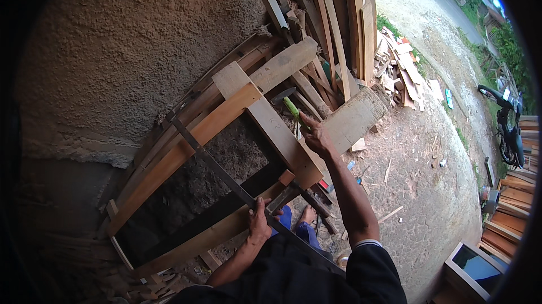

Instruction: The person assembles a wooden frame by positioning planks, securing them with a clamp, and hammering nails into the joints. The person adjusts the frame and continues nailing to complete the assembly.

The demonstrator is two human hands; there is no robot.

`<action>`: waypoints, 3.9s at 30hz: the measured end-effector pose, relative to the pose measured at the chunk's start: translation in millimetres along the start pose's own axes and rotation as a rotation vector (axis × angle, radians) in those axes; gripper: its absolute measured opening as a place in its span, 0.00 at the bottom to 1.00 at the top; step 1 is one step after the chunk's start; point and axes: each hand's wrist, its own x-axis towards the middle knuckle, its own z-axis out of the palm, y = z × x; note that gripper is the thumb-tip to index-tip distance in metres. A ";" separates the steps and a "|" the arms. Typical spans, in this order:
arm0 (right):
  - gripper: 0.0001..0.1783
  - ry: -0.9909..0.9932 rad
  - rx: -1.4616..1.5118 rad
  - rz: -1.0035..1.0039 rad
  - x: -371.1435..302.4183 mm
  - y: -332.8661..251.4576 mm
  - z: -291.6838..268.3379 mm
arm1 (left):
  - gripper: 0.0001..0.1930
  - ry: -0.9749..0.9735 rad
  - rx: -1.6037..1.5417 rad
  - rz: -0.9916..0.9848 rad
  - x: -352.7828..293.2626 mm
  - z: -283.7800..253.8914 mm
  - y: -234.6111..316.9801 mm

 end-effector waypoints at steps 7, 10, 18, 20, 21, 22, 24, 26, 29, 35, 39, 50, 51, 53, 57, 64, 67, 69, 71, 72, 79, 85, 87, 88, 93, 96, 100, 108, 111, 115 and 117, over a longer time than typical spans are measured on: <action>0.30 0.164 0.186 0.285 14.5 -14.7 -1.0 | 0.27 0.011 0.007 0.039 2.9 0.2 -0.8; 0.29 0.072 -0.195 -0.100 14.6 -15.8 4.2 | 0.27 0.015 0.012 0.039 4.0 -0.5 -1.5; 0.29 0.058 0.003 0.053 -16.0 0.3 -6.8 | 0.27 0.007 -0.021 0.011 3.0 0.9 0.6; 0.29 0.062 0.042 0.035 -43.0 7.4 -9.6 | 0.28 0.006 -0.009 0.014 3.1 0.2 0.0; 0.28 0.026 0.024 0.156 -64.0 11.9 -16.9 | 0.28 0.004 -0.008 0.018 3.0 -0.5 -1.2; 0.28 0.059 -0.023 0.160 -83.9 15.9 -20.8 | 0.29 0.009 0.001 0.026 4.2 -0.6 -1.9; 0.28 0.066 -0.038 0.133 -121.7 24.9 -31.2 | 0.29 0.003 -0.028 0.021 5.6 -1.0 -3.7; 0.28 -0.002 -0.059 0.130 -150.3 31.2 -46.6 | 0.29 0.012 -0.047 0.020 6.8 -1.2 -4.7; 0.29 0.107 0.122 0.269 -169.5 29.4 -59.3 | 0.29 0.016 -0.023 0.030 7.2 -1.2 -4.2; 0.28 -0.048 -0.197 0.349 -185.9 26.3 -60.8 | 0.29 0.029 -0.026 0.023 4.4 1.8 -0.5; 0.28 0.292 0.053 0.122 -182.6 41.3 -60.1 | 0.30 0.020 -0.007 0.038 2.3 2.9 0.2; 0.28 0.216 -0.026 0.290 -177.7 52.6 -41.0 | 0.28 -0.017 -0.039 0.064 3.2 -0.9 -2.2; 0.29 0.254 0.059 0.342 -173.2 61.5 -34.1 | 0.28 -0.001 -0.033 0.052 3.4 -1.2 -2.1; 0.31 0.361 0.187 0.290 -155.6 82.1 -21.9 | 0.28 0.007 -0.033 0.057 3.9 -0.8 -2.6; 0.32 0.569 0.265 0.299 -109.1 101.8 -1.7 | 0.29 -0.008 -0.048 0.041 5.4 -1.5 -2.5; 0.36 0.564 -0.347 0.405 -74.2 97.1 -13.4 | 0.26 -0.020 -0.042 0.066 10.2 -4.4 -7.9; 0.38 0.563 -0.390 0.377 -77.2 95.7 -17.8 | 0.26 -0.011 -0.047 0.064 8.7 -4.1 -8.3; 0.36 0.648 -0.444 0.328 -88.3 89.5 -18.1 | 0.26 -0.005 -0.037 0.066 5.9 -2.6 -7.4; 0.31 0.703 -0.264 0.192 -117.8 76.5 -20.9 | 0.27 -0.007 -0.016 0.084 1.3 0.8 -8.0; 0.29 0.724 -0.145 0.192 -139.9 66.8 -21.4 | 0.28 -0.003 -0.003 0.094 -1.9 3.7 -10.0; 0.14 0.167 -0.151 0.008 -342.9 -19.9 23.4 | 0.26 -0.133 -0.032 0.101 -27.7 28.3 -27.6; 0.24 -0.229 -0.284 0.261 -366.9 -8.9 24.8 | 0.28 -0.203 -0.135 0.010 -43.0 55.2 -38.2; 0.23 -0.222 -0.273 0.254 -366.2 -0.1 24.9 | 0.27 -0.207 -0.130 0.003 -39.7 58.7 -41.0; 0.23 -0.191 -0.261 0.234 -368.1 3.0 25.8 | 0.26 -0.213 -0.118 0.005 -37.4 58.7 -43.4; 0.22 -0.169 -0.241 0.277 -377.0 9.8 29.6 | 0.21 -0.245 -0.121 -0.014 -27.2 58.2 -59.1; 0.22 -0.149 -0.202 0.298 -379.3 11.8 32.7 | 0.20 -0.223 -0.129 -0.009 -26.5 57.4 -66.4; 0.23 -0.127 -0.170 0.259 -376.4 16.7 36.2 | 0.19 -0.214 -0.144 -0.013 -22.4 57.0 -68.0; 0.25 -0.183 -0.155 0.290 -377.2 31.2 42.9 | 0.20 -0.216 -0.086 0.011 -15.3 48.1 -76.6; 0.25 -0.137 -0.180 0.242 -384.7 36.9 46.5 | 0.21 -0.211 -0.062 -0.006 -15.7 41.4 -86.0; 0.25 -0.153 -0.183 0.241 -389.2 41.4 50.5 | 0.24 -0.250 -0.048 -0.015 -12.6 35.5 -88.2; 0.25 -0.173 -0.184 0.259 -388.8 42.7 52.2 | 0.25 -0.255 -0.067 -0.040 -14.9 34.7 -87.6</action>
